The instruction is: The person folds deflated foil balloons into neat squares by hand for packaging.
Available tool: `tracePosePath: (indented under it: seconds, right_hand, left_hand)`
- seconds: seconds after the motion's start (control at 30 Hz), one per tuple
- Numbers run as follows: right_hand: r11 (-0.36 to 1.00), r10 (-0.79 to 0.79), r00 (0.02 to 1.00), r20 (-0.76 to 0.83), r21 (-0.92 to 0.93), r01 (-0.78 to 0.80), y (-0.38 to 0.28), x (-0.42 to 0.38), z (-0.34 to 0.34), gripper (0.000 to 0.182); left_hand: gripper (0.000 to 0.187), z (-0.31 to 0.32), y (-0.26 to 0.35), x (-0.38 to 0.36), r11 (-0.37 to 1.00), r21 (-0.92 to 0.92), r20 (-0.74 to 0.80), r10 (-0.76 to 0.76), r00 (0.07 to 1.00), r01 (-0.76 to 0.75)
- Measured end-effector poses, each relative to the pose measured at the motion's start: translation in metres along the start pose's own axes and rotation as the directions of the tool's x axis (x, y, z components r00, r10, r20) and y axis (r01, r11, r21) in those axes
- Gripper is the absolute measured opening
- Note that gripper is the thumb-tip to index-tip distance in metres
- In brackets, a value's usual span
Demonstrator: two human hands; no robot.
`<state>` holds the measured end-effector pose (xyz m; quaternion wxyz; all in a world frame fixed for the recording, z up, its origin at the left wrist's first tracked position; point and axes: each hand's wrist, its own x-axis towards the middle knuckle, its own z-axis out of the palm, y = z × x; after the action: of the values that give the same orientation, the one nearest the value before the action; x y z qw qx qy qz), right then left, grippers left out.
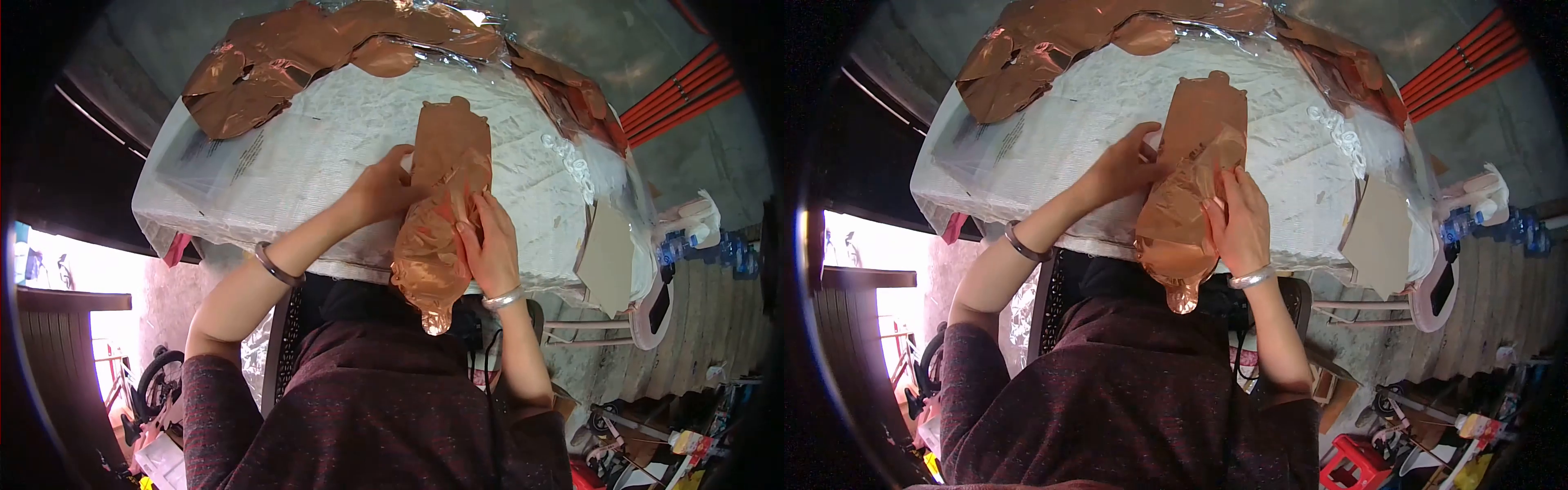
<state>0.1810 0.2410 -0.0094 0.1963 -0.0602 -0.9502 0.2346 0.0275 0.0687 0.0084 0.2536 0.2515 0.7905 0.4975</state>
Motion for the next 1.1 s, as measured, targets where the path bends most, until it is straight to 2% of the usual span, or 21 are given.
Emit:
tracePosePath:
  seconds: [0.17, 0.23, 0.27, 0.33, 0.37, 0.43, 0.47, 0.53, 0.57, 0.6, 0.67, 0.73, 0.77, 0.8, 0.83, 0.87, 0.93, 0.97, 1.0, 1.03, 1.1]
  right_hand:
    - [0.98, 0.078, 0.996, -0.032, 0.187, -0.07, -0.008, -0.001, -0.001, 0.043]
    - [0.984, 0.077, 0.997, -0.023, 0.166, -0.072, -0.005, 0.01, -0.012, 0.042]
    - [0.986, 0.079, 0.997, -0.009, 0.15, -0.077, -0.001, 0.018, -0.017, 0.042]
    - [0.995, 0.009, 0.999, -0.038, 0.096, -0.005, 0.015, 0.049, -0.021, 0.041]
    - [0.985, -0.126, 0.991, -0.035, 0.115, 0.13, 0.017, 0.07, -0.027, 0.041]
    - [0.956, -0.258, 0.965, -0.045, 0.13, 0.262, 0.025, 0.107, -0.03, 0.041]
    - [0.916, -0.374, 0.925, 0.065, 0.18, 0.358, 0.027, 0.123, -0.028, 0.039]
    - [0.865, -0.484, 0.859, 0.168, 0.242, 0.44, 0.029, 0.156, -0.027, 0.038]
    - [0.9, -0.412, 0.791, 0.452, 0.335, 0.278, 0.026, 0.176, -0.028, 0.036]
    - [0.925, -0.342, 0.63, 0.698, 0.369, 0.093, 0.025, 0.186, -0.027, 0.034]
    - [0.947, -0.315, 0.636, 0.705, 0.279, 0.16, 0.026, 0.19, -0.02, 0.029]
    - [0.995, -0.086, 0.687, 0.722, 0.1, 0.02, 0.022, 0.185, -0.015, 0.025]
    - [0.979, -0.195, 0.761, 0.619, 0.072, 0.193, 0.041, 0.183, -0.004, 0.024]
    - [0.977, -0.203, 0.753, 0.626, 0.079, 0.197, 0.044, 0.179, -0.007, 0.024]
    - [0.989, -0.117, 0.748, 0.653, 0.012, 0.145, 0.043, 0.172, -0.014, 0.021]
    - [0.994, -0.028, 0.739, 0.673, -0.058, 0.091, 0.046, 0.164, -0.017, 0.019]
    - [0.999, -0.024, 0.738, 0.675, -0.02, 0.051, 0.062, 0.148, -0.022, 0.017]
    - [1.0, -0.017, 0.744, 0.668, 0.01, 0.014, 0.07, 0.141, -0.025, 0.015]
    - [1.0, -0.01, 0.742, 0.67, 0.009, 0.005, 0.078, 0.136, -0.029, 0.015]
    - [0.983, 0.091, 0.715, 0.693, 0.053, -0.177, 0.083, 0.131, -0.034, 0.013]
    - [0.858, 0.187, 0.665, 0.723, 0.209, -0.469, 0.081, 0.122, -0.045, 0.012]
  left_hand:
    - [0.067, 0.015, 0.0, -0.003, 0.984, 0.025, -0.056, 0.178, 0.982, -0.177]
    - [0.064, 0.017, -0.003, 0.002, 0.914, 0.069, -0.1, 0.406, 0.908, -0.4]
    - [0.064, 0.013, -0.004, 0.007, 0.913, 0.069, -0.101, 0.407, 0.908, -0.402]
    - [0.057, -0.006, 0.015, 0.018, 0.964, 0.08, 0.235, 0.23, 0.944, -0.255]
    - [0.057, -0.011, 0.014, 0.029, 0.962, 0.081, 0.24, 0.235, 0.942, -0.261]
    - [0.046, -0.023, 0.013, 0.052, 0.878, 0.022, 0.484, 0.41, 0.773, -0.479]
    - [0.046, -0.028, 0.017, 0.059, 0.874, 0.025, 0.488, 0.412, 0.77, -0.485]
    - [0.04, -0.045, 0.046, 0.06, 0.899, 0.121, 0.688, 0.23, 0.688, -0.421]
    - [0.04, -0.054, 0.061, 0.071, 0.889, 0.186, 0.748, 0.149, 0.646, -0.419]
    - [0.04, -0.057, 0.065, 0.077, 0.891, 0.186, 0.747, 0.145, 0.648, -0.414]
    - [0.04, -0.062, 0.07, 0.087, 0.851, 0.292, 0.759, 0.071, 0.647, -0.437]
    - [0.045, -0.063, 0.056, 0.101, 0.789, 0.346, 0.748, 0.095, 0.657, -0.508]
    - [0.047, -0.062, 0.054, 0.099, 0.787, 0.418, 0.636, 0.102, 0.765, -0.453]
    - [0.05, -0.063, 0.05, 0.097, 0.788, 0.481, 0.509, 0.107, 0.854, -0.386]
    - [0.052, -0.061, 0.036, 0.097, 0.607, 0.526, 0.431, 0.415, 0.802, -0.596]
    - [0.052, -0.064, 0.023, 0.098, 0.614, 0.527, 0.427, 0.406, 0.808, -0.587]
    - [0.051, -0.06, 0.018, 0.08, 0.533, 0.544, 0.253, 0.631, 0.733, -0.647]
    - [0.05, -0.053, 0.018, 0.061, 0.651, 0.517, 0.259, 0.5, 0.826, -0.556]
    - [0.05, -0.046, 0.036, 0.032, 0.557, 0.616, 0.337, 0.454, 0.825, -0.557]
    - [0.049, -0.037, 0.045, 0.007, 0.451, 0.696, 0.405, 0.396, 0.824, -0.559]
    - [0.048, -0.021, 0.023, -0.022, 0.518, 0.599, 0.361, 0.507, 0.783, -0.611]
